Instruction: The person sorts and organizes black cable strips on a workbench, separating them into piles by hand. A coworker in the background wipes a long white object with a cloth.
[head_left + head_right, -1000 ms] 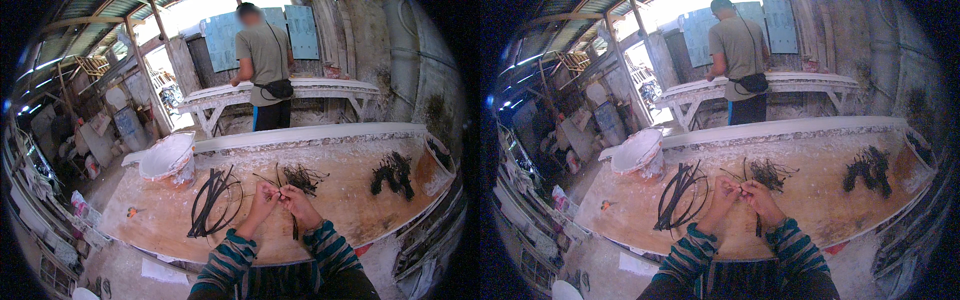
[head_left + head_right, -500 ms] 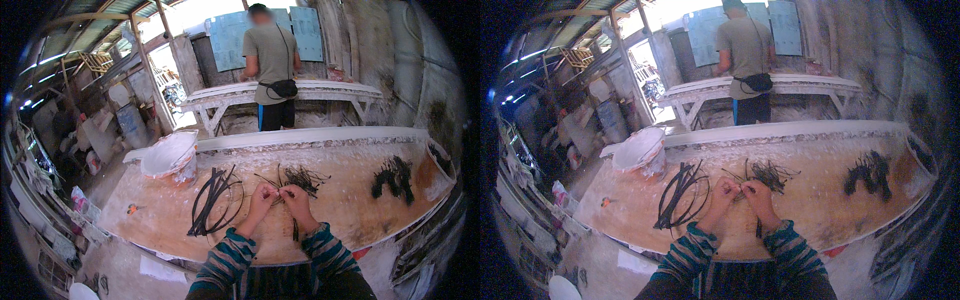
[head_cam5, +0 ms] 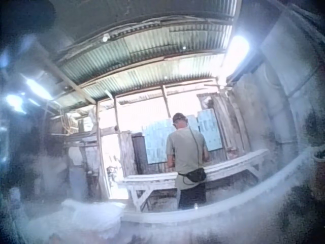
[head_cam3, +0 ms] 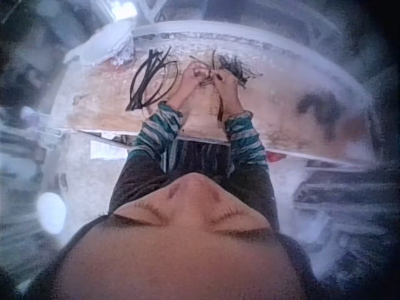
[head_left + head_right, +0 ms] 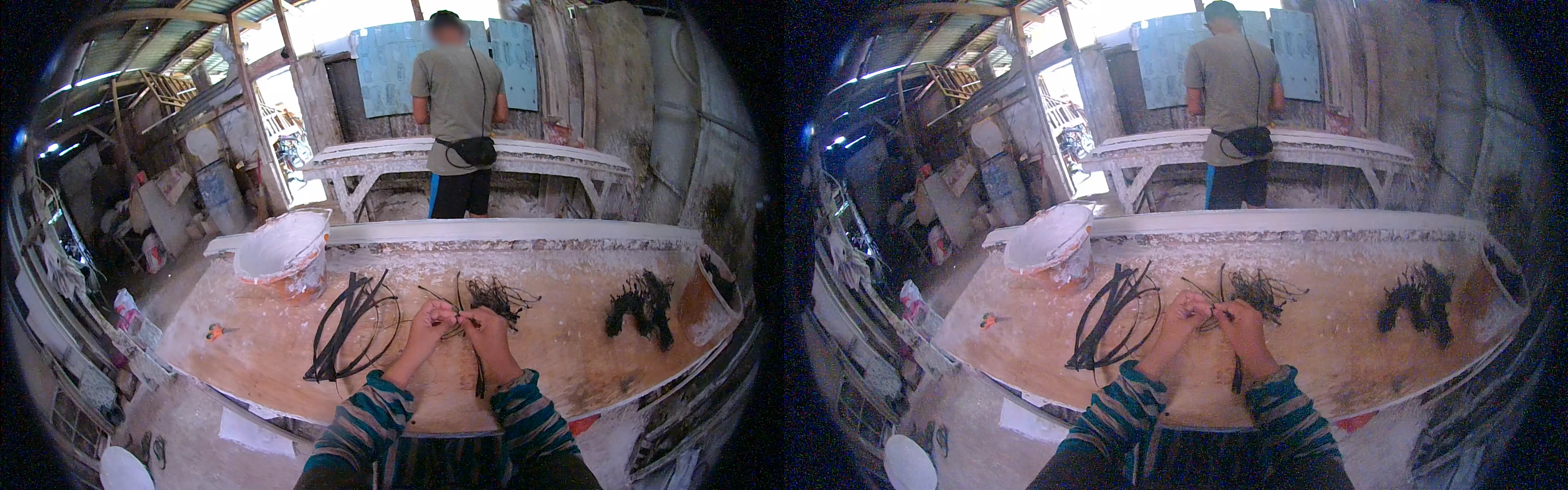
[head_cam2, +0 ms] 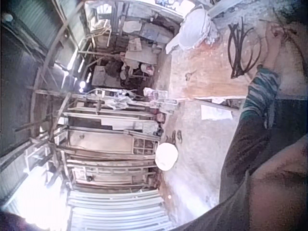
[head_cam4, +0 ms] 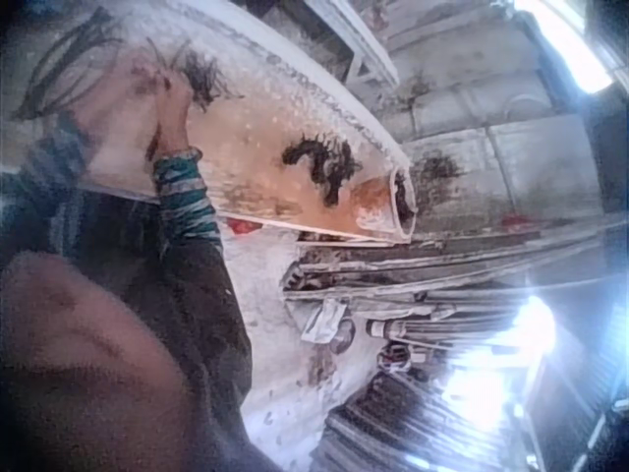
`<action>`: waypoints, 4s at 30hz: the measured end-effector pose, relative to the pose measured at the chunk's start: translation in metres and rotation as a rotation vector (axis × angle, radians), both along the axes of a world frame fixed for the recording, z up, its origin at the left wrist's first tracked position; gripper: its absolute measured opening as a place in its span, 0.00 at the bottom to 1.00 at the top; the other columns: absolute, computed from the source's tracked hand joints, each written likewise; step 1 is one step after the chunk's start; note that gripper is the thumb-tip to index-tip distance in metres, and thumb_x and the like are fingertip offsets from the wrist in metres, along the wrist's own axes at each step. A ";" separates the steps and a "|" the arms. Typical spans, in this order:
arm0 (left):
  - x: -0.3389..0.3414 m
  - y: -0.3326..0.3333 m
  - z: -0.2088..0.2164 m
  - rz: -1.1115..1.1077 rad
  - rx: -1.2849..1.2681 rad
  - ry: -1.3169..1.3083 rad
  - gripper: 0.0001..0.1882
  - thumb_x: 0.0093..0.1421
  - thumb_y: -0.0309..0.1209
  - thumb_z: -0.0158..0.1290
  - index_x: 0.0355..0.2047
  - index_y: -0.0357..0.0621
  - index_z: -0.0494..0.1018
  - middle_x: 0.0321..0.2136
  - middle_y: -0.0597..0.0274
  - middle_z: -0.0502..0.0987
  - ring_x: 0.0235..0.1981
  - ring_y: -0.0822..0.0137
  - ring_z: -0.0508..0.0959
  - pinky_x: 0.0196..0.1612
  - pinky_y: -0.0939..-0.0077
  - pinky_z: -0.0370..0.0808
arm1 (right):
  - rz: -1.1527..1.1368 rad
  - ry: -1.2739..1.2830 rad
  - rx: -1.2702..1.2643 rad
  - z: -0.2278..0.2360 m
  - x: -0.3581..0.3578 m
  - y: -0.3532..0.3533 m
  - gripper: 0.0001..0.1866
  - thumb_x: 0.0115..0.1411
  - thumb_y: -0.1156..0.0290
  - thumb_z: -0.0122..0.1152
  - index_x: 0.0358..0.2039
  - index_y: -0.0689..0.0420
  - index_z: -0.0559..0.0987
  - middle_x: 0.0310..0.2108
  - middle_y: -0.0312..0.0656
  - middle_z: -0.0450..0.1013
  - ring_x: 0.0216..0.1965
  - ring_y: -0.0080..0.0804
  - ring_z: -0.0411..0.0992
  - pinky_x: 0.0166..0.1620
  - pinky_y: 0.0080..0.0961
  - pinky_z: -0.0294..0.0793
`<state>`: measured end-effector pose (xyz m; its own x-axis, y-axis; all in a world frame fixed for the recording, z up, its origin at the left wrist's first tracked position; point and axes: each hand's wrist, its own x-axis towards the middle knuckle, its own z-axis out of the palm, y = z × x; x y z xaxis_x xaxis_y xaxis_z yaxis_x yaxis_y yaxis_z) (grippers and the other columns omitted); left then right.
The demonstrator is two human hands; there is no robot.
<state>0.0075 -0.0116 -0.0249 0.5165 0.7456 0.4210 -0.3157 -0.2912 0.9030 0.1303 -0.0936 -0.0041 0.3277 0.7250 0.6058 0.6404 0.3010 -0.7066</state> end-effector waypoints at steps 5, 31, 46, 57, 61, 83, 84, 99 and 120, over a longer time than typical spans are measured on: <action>0.002 -0.001 0.000 -0.042 -0.081 -0.021 0.13 0.52 0.19 0.51 0.38 0.41 0.64 0.27 0.66 0.73 0.31 0.76 0.72 0.37 0.83 0.68 | -0.035 -0.057 -0.011 0.000 -0.001 0.000 0.06 0.47 0.74 0.60 0.27 0.60 0.77 0.21 0.44 0.69 0.22 0.33 0.69 0.24 0.24 0.66; 0.006 -0.016 -0.003 0.131 0.034 0.082 0.17 0.53 0.18 0.48 0.42 0.38 0.57 0.29 0.61 0.72 0.33 0.73 0.73 0.37 0.81 0.71 | 0.193 0.232 -0.073 -0.032 0.006 0.015 0.03 0.52 0.75 0.51 0.27 0.60 0.68 0.24 0.38 0.66 0.26 0.26 0.65 0.30 0.21 0.65; 0.005 -0.010 -0.003 0.044 -0.109 -0.011 0.05 0.56 0.24 0.49 0.33 0.36 0.68 0.30 0.65 0.72 0.33 0.75 0.71 0.37 0.84 0.67 | 0.726 1.135 -0.165 -0.018 0.006 0.011 0.03 0.58 0.73 0.49 0.31 0.57 0.71 0.26 0.31 0.68 0.26 0.17 0.66 0.34 0.17 0.69; 0.007 -0.014 0.001 0.213 0.077 0.008 0.08 0.52 0.22 0.52 0.34 0.36 0.73 0.28 0.63 0.74 0.31 0.75 0.71 0.37 0.84 0.67 | 0.570 1.033 -0.163 -0.007 0.002 0.005 0.04 0.57 0.74 0.51 0.33 0.58 0.72 0.30 0.33 0.70 0.31 0.19 0.68 0.37 0.16 0.69; 0.005 -0.015 0.001 0.168 -0.034 -0.022 0.09 0.51 0.21 0.53 0.34 0.36 0.73 0.28 0.64 0.75 0.31 0.76 0.71 0.37 0.84 0.68 | 0.577 0.996 -0.165 -0.006 0.002 0.003 0.04 0.57 0.74 0.51 0.33 0.58 0.72 0.30 0.33 0.70 0.32 0.19 0.68 0.37 0.16 0.69; -0.004 -0.010 0.013 -0.083 -0.214 -0.016 0.04 0.52 0.19 0.51 0.30 0.34 0.71 0.28 0.59 0.76 0.29 0.72 0.75 0.34 0.83 0.72 | 0.500 0.703 -0.162 -0.010 0.007 0.007 0.07 0.56 0.75 0.51 0.35 0.60 0.73 0.28 0.34 0.71 0.27 0.17 0.65 0.33 0.14 0.65; -0.005 -0.009 0.012 -0.098 -0.212 -0.018 0.04 0.52 0.19 0.51 0.30 0.34 0.71 0.28 0.59 0.76 0.28 0.72 0.75 0.34 0.83 0.72 | 0.540 0.664 -0.108 -0.011 0.008 0.007 0.07 0.56 0.75 0.51 0.35 0.60 0.73 0.28 0.34 0.70 0.27 0.17 0.65 0.33 0.14 0.65; -0.003 -0.001 0.003 -0.238 -0.250 -0.084 0.01 0.54 0.24 0.50 0.28 0.41 0.68 0.24 0.64 0.74 0.26 0.73 0.74 0.31 0.81 0.71 | 0.758 0.914 -0.106 -0.006 0.006 0.004 0.03 0.57 0.76 0.50 0.32 0.58 0.69 0.29 0.36 0.70 0.30 0.21 0.69 0.34 0.16 0.69; -0.009 -0.001 0.014 -0.136 -0.225 0.062 0.02 0.54 0.24 0.51 0.28 0.38 0.70 0.24 0.66 0.73 0.26 0.78 0.71 0.31 0.86 0.67 | 0.691 1.026 -0.137 -0.003 0.000 0.005 0.06 0.55 0.80 0.49 0.34 0.58 0.69 0.26 0.33 0.66 0.27 0.19 0.66 0.36 0.20 0.72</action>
